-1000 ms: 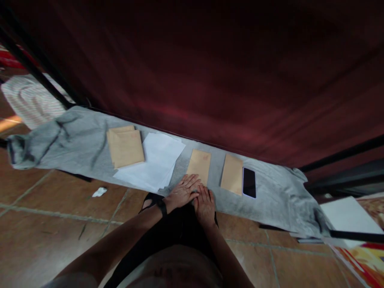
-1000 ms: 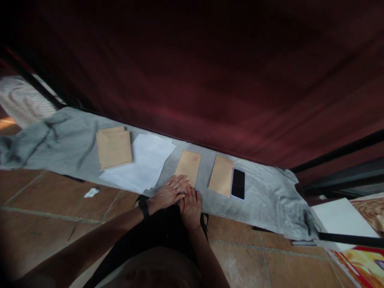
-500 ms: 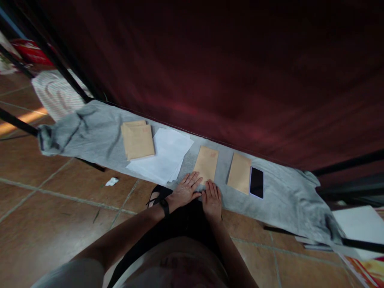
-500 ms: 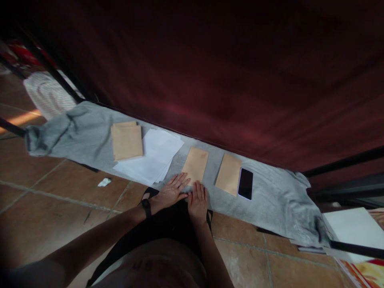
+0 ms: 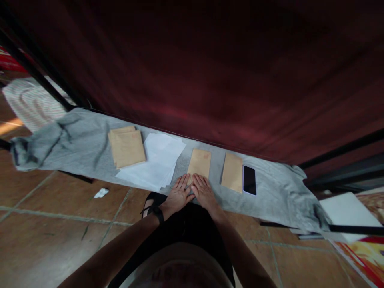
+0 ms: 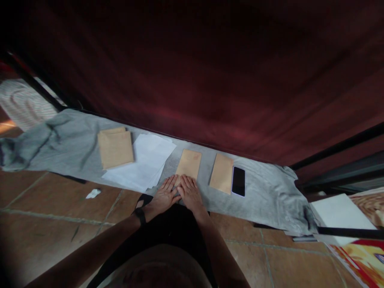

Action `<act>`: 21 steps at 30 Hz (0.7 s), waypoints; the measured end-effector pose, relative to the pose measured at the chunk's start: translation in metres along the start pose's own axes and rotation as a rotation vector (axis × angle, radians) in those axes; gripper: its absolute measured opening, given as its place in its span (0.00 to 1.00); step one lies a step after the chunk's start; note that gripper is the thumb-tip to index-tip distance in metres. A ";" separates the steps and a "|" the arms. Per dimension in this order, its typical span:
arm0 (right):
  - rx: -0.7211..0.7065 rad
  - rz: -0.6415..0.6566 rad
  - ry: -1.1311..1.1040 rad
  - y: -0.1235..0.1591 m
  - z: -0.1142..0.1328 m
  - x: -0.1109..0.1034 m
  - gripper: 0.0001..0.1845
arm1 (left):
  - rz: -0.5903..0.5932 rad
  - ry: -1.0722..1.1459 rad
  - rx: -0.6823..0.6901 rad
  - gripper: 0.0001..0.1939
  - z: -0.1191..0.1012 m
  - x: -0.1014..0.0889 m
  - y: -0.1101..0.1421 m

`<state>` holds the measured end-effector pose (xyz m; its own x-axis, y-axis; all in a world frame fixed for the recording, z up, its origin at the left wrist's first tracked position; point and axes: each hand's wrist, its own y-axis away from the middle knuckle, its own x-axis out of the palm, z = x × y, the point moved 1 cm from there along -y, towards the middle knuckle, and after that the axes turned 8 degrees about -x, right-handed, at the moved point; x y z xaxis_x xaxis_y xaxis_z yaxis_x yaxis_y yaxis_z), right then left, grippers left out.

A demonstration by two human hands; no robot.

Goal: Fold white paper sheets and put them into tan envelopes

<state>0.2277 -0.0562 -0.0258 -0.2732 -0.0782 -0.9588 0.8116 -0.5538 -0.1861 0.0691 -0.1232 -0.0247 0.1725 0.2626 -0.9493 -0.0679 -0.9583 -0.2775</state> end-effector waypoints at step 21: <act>-0.094 0.226 0.057 -0.073 -0.064 -0.004 0.30 | 0.034 -0.001 -0.011 0.35 0.001 0.008 0.003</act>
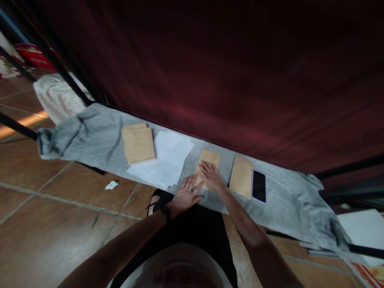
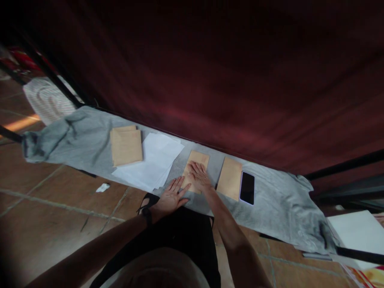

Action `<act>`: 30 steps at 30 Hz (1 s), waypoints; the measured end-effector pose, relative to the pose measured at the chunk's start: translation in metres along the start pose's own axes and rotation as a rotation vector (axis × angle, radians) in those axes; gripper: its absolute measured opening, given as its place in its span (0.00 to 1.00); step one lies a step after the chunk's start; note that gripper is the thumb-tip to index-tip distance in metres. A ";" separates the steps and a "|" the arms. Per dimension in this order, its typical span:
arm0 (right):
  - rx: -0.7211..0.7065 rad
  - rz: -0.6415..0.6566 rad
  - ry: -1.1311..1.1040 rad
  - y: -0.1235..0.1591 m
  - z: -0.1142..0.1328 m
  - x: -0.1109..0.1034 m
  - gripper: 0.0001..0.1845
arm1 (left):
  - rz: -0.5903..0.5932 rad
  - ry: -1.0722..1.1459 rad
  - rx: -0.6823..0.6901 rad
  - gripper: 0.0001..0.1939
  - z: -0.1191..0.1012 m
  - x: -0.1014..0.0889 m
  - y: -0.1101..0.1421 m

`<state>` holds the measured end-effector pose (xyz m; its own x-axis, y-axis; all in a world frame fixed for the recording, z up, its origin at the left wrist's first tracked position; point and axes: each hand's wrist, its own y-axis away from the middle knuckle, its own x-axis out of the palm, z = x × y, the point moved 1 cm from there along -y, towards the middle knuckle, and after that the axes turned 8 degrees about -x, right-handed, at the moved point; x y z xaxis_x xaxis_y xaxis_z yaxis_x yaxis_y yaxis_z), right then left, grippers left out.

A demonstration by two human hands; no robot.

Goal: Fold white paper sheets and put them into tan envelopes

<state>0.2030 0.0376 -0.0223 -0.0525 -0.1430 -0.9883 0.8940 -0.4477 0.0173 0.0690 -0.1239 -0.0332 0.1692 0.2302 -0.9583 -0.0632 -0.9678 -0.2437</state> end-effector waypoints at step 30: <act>-0.144 -0.055 -0.078 0.027 0.025 0.005 0.33 | -0.035 -0.007 0.005 0.33 -0.001 0.002 0.000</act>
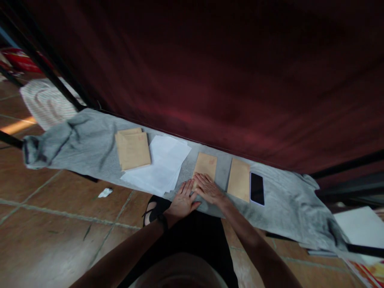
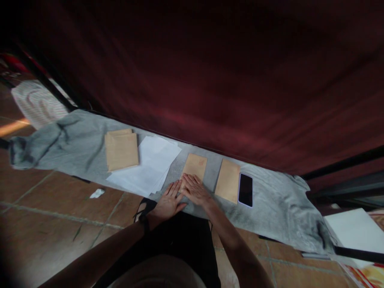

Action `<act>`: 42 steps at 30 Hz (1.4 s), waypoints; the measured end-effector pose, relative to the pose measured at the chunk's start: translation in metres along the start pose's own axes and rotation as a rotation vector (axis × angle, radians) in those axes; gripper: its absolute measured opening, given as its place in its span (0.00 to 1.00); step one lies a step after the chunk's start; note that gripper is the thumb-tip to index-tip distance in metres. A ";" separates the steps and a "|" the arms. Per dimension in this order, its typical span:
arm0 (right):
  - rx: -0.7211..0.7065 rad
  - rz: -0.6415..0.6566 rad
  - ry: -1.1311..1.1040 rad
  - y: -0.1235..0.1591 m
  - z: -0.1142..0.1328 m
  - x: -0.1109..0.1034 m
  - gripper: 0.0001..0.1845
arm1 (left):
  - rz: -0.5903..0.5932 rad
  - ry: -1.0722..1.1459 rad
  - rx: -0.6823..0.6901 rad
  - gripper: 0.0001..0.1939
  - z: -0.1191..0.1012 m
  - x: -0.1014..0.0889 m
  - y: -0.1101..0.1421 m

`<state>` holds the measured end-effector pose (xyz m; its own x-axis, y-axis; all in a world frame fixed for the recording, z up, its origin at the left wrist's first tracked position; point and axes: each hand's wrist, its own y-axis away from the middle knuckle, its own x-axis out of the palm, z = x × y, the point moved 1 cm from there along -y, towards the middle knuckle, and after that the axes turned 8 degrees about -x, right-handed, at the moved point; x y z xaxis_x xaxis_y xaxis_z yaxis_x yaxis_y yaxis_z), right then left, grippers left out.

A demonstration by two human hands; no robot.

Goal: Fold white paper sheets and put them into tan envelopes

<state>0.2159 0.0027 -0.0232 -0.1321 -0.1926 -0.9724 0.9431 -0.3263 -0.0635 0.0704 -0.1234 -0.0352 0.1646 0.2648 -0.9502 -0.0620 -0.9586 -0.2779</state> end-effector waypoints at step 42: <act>0.474 -0.426 0.088 0.053 0.034 0.028 0.32 | 0.027 0.011 -0.061 0.37 -0.005 -0.002 0.006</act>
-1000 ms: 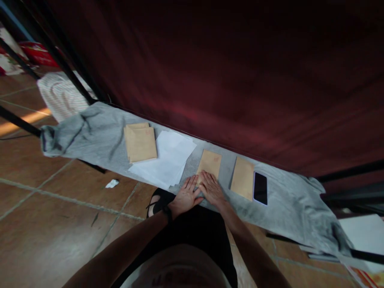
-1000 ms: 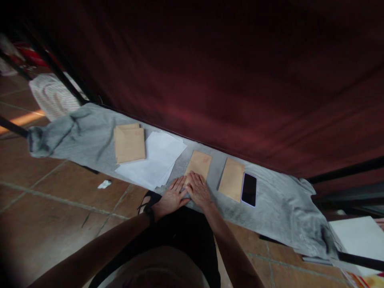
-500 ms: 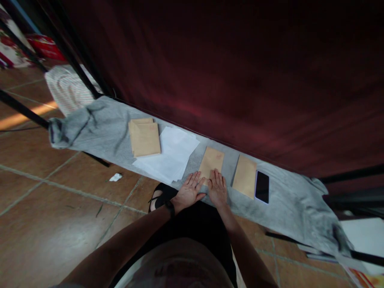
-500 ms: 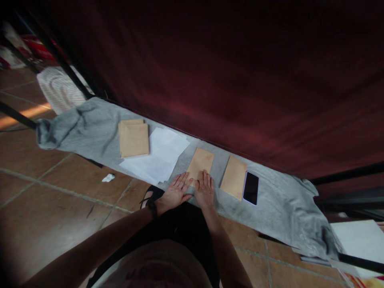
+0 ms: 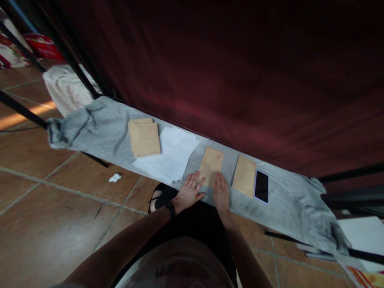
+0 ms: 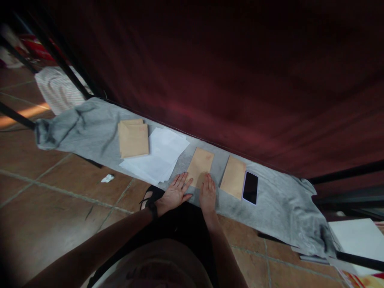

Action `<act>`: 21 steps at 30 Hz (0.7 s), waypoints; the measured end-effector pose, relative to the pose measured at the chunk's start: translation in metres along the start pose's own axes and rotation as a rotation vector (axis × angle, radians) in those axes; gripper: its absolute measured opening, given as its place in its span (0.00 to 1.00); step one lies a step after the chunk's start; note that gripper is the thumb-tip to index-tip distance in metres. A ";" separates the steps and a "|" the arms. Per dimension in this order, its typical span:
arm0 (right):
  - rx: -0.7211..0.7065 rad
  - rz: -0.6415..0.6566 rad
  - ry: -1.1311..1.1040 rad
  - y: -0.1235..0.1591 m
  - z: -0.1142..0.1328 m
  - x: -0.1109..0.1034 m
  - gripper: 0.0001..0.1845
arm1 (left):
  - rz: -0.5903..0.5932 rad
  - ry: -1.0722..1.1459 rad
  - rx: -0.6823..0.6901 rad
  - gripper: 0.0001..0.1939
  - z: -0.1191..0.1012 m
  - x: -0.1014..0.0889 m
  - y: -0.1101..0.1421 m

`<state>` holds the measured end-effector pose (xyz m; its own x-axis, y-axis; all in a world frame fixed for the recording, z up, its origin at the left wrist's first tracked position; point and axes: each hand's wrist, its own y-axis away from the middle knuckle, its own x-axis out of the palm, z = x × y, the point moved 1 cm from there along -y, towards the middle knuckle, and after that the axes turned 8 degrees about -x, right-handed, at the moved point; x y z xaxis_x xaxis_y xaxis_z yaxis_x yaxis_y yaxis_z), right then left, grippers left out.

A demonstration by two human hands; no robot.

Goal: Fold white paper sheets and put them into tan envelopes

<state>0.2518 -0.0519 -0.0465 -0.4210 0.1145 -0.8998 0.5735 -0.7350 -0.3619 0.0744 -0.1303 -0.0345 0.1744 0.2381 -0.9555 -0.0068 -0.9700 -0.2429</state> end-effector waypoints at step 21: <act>-0.096 0.062 -0.136 0.023 0.040 -0.009 0.26 | 0.139 0.386 -0.191 0.32 -0.007 -0.008 -0.006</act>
<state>0.2406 -0.0961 -0.0367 -0.4704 -0.0253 -0.8821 0.6628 -0.6701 -0.3342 0.0798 -0.1265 -0.0240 0.5394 0.1046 -0.8356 0.1198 -0.9917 -0.0468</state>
